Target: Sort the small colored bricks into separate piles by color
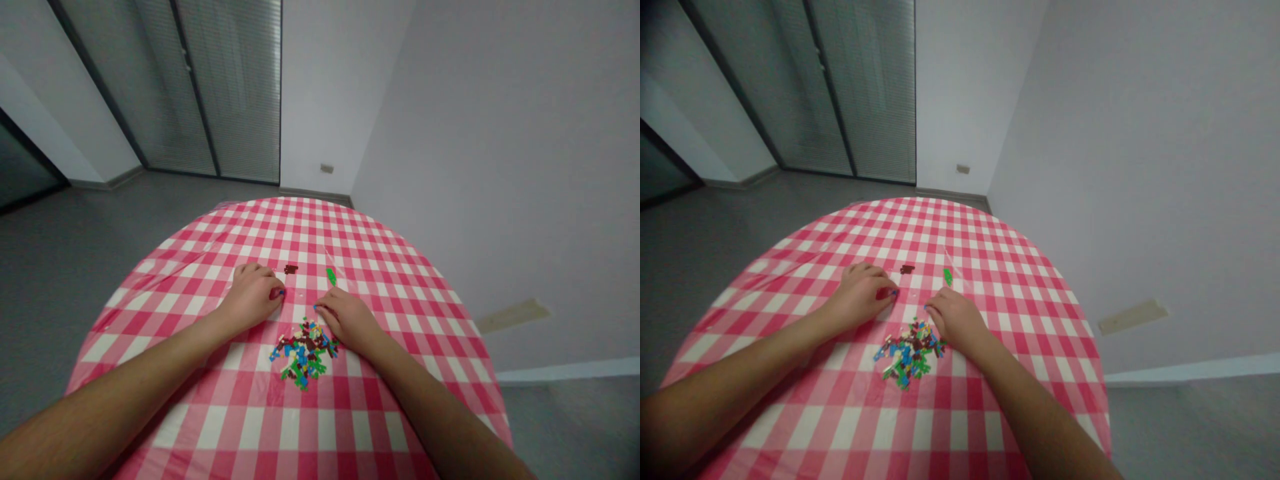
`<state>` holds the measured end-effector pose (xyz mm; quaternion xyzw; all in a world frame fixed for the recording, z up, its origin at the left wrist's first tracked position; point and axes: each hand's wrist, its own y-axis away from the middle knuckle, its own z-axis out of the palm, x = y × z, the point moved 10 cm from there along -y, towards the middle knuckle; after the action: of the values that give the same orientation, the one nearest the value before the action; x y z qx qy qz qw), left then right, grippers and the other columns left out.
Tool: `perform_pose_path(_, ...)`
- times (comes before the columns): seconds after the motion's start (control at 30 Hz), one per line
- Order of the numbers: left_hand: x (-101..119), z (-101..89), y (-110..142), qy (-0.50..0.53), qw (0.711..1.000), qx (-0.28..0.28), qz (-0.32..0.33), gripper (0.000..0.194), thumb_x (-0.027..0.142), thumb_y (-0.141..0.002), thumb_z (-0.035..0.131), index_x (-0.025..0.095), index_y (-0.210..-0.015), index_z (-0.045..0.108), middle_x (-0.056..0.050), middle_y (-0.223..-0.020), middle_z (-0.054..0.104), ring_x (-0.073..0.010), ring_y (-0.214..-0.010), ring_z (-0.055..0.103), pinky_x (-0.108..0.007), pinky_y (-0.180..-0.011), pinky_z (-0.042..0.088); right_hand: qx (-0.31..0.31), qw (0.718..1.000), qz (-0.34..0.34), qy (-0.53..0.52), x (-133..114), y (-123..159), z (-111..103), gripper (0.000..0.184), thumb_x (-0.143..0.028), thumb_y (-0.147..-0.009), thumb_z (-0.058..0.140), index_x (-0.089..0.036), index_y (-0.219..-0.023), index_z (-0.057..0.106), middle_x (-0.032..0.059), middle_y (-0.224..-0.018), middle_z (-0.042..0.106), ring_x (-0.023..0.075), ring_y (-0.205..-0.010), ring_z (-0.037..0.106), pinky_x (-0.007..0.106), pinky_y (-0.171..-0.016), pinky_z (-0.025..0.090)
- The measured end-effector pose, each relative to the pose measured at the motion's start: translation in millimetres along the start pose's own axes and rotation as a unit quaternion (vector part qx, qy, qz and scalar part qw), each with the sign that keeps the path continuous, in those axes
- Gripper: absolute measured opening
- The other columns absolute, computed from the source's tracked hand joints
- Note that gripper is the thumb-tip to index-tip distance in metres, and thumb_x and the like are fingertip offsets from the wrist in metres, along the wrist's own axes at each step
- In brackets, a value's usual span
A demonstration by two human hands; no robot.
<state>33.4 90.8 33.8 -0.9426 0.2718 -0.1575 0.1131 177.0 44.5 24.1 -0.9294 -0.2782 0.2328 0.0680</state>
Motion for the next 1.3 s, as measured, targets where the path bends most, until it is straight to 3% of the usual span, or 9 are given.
perform_pose_path(0.1,24,-8.6,6,0.032,0.995,0.053,0.072,0.013,0.026,-0.086,0.064,0.023,-0.093,0.075,-0.006,-0.09,0.069,-0.0257,-0.092,0.053,-0.042,-0.084,0.036,0.05,0.996,0.027,-0.072,5,0,-8,0.014,-0.019,-0.095,0.056,-0.018,-0.094,0.07,0.0062,-0.088,0.068,0.0187,-0.086,0.062,0.031,-0.078,0.049)
perform_pose_path(0.23,59,-14.6,18,0.109,0.97,0.093,0.195,0.013,0.028,-0.092,0.061,0.022,-0.097,0.072,-0.004,-0.09,0.069,-0.0211,-0.092,0.054,-0.038,-0.086,0.039,0.052,0.989,0.034,-0.135,1,0,-6,0.01,-0.017,-0.091,0.06,-0.019,-0.09,0.07,0.0046,-0.083,0.067,0.0175,-0.08,0.061,0.03,-0.074,0.048)
perform_pose_path(0.43,71,-18.5,23,0.114,0.957,0.131,0.234,0.015,0.03,-0.094,0.06,0.022,-0.086,0.07,-0.001,-0.083,0.07,-0.0201,-0.088,0.053,-0.036,-0.085,0.039,0.039,0.981,0.055,-0.183,-1,0,-3,0.008,-0.015,-0.088,0.064,-0.018,-0.086,0.071,0.0033,-0.08,0.067,0.016,-0.076,0.061,0.028,-0.071,0.047)
perform_pose_path(0.57,61,-17.0,16,0.104,0.968,0.099,0.205,0.017,0.029,-0.093,0.058,0.023,-0.084,0.071,-0.001,-0.084,0.071,-0.0205,-0.09,0.054,-0.037,-0.087,0.038,0.043,0.981,0.059,-0.18,0,0,-6,0.011,-0.016,-0.09,0.062,-0.018,-0.083,0.071,0.0033,-0.079,0.067,0.0157,-0.075,0.06,0.028,-0.071,0.046)
perform_pose_path(0.77,-10,-9.5,-7,0.035,0.999,-0.009,-0.007,0.016,0.028,-0.084,0.061,0.021,-0.076,0.074,-0.007,-0.086,0.072,-0.0277,-0.091,0.055,-0.044,-0.087,0.035,0.04,0.989,0.052,-0.133,2,1,-7,0.013,-0.019,-0.091,0.059,-0.019,-0.085,0.071,0.0051,-0.081,0.068,0.0174,-0.079,0.061,0.031,-0.074,0.048)
perform_pose_path(0.87,-28,-8.5,-10,0.005,0.998,-0.037,-0.055,0.016,0.028,-0.08,0.062,0.022,-0.073,0.075,-0.007,-0.082,0.073,-0.0285,-0.086,0.057,-0.045,-0.085,0.036,0.049,0.99,0.047,-0.126,3,2,-7,0.013,-0.02,-0.091,0.059,-0.019,-0.085,0.071,0.0052,-0.081,0.068,0.0177,-0.079,0.061,0.031,-0.075,0.048)
perform_pose_path(1.07,-22,2.2,-7,-0.01,0.995,-0.087,-0.056,0.018,0.029,-0.081,0.06,0.024,-0.075,0.077,-0.006,-0.081,0.074,-0.0305,-0.085,0.059,-0.044,-0.08,0.039,0.052,0.99,0.045,-0.12,4,2,-9,0.013,-0.019,-0.091,0.058,-0.018,-0.086,0.07,0.0053,-0.083,0.068,0.0177,-0.08,0.061,0.031,-0.075,0.048)
perform_pose_path(1.3,-10,8.7,-5,0.024,0.996,-0.086,-0.012,0.017,0.025,-0.081,0.061,0.023,-0.085,0.077,-0.007,-0.091,0.074,-0.0298,-0.09,0.057,-0.047,-0.086,0.038,0.057,0.99,0.041,-0.119,3,3,-10,0.012,-0.019,-0.091,0.057,-0.018,-0.087,0.069,0.005,-0.083,0.067,0.0176,-0.08,0.061,0.03,-0.074,0.048)
